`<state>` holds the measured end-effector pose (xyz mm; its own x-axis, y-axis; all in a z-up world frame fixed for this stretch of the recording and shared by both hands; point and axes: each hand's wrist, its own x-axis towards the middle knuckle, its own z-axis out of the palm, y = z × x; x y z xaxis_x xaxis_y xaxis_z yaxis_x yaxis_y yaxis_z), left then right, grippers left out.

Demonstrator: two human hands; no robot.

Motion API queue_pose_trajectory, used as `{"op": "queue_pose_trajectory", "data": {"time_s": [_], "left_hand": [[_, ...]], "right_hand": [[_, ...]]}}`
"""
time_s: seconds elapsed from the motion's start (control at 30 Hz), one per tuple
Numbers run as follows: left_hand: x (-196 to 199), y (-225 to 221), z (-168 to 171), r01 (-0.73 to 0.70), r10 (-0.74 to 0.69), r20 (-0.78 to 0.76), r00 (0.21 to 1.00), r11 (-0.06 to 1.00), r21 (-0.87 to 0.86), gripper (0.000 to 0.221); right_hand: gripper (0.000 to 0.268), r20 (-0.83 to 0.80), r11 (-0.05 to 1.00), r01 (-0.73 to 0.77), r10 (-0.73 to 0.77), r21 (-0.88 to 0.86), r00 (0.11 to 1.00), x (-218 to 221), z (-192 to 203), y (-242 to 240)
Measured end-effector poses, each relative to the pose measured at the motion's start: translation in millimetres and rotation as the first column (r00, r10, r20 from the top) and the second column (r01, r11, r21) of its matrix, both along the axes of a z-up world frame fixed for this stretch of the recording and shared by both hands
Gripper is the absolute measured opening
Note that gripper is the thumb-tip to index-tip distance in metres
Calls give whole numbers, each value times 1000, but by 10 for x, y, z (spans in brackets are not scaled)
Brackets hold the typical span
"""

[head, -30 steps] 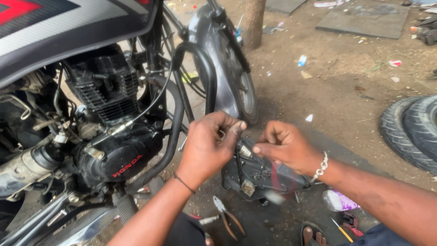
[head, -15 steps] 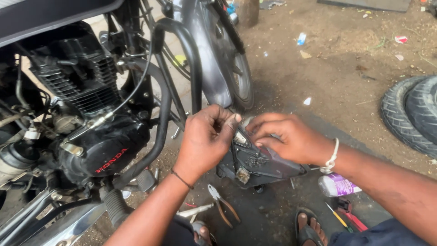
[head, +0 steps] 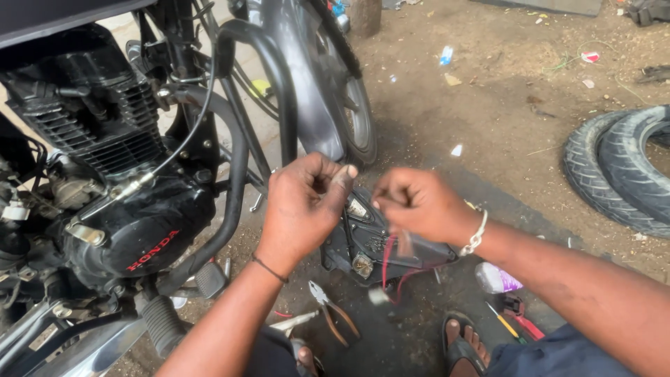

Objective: The person sits on the ground beside a Honda motorcycle and uses pliers to strip and prepare a red electrical wire. They then work a small brass terminal or connector piece between their fingers, fitting it to the wire end.

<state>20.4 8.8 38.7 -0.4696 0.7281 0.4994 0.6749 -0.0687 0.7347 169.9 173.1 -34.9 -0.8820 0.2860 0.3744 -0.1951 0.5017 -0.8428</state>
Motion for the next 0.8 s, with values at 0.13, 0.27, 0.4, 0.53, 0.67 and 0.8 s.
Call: {"op": "queue_pose_trajectory", "data": {"time_s": [0.13, 0.27, 0.4, 0.53, 0.67, 0.8], "left_hand": [[-41, 4, -39, -6, 6, 31, 999, 1000, 13, 26], [-77, -21, -68, -12, 11, 75, 997, 1000, 20, 29], [-140, -29, -82, -29, 24, 116, 993, 999, 42, 31], [-118, -39, -96, -38, 35, 140, 989, 999, 19, 31], [-36, -19, -102, 2, -6, 106, 994, 999, 40, 29], [24, 5, -91, 40, -42, 97, 994, 999, 30, 28]], "right_hand": [[26, 81, 891, 81, -50, -448, 995, -19, 46, -55], [26, 163, 909, 94, -29, -405, 986, 77, 140, -63], [26, 240, 959, 1, 71, -285, 968, 177, 171, 59], [23, 400, 964, 40, 71, -263, 914, 176, 457, -33], [16, 360, 999, -22, 36, -42, 932, 162, 354, 64], [13, 177, 944, -13, -48, 329, 983, 140, 465, -42]]}}
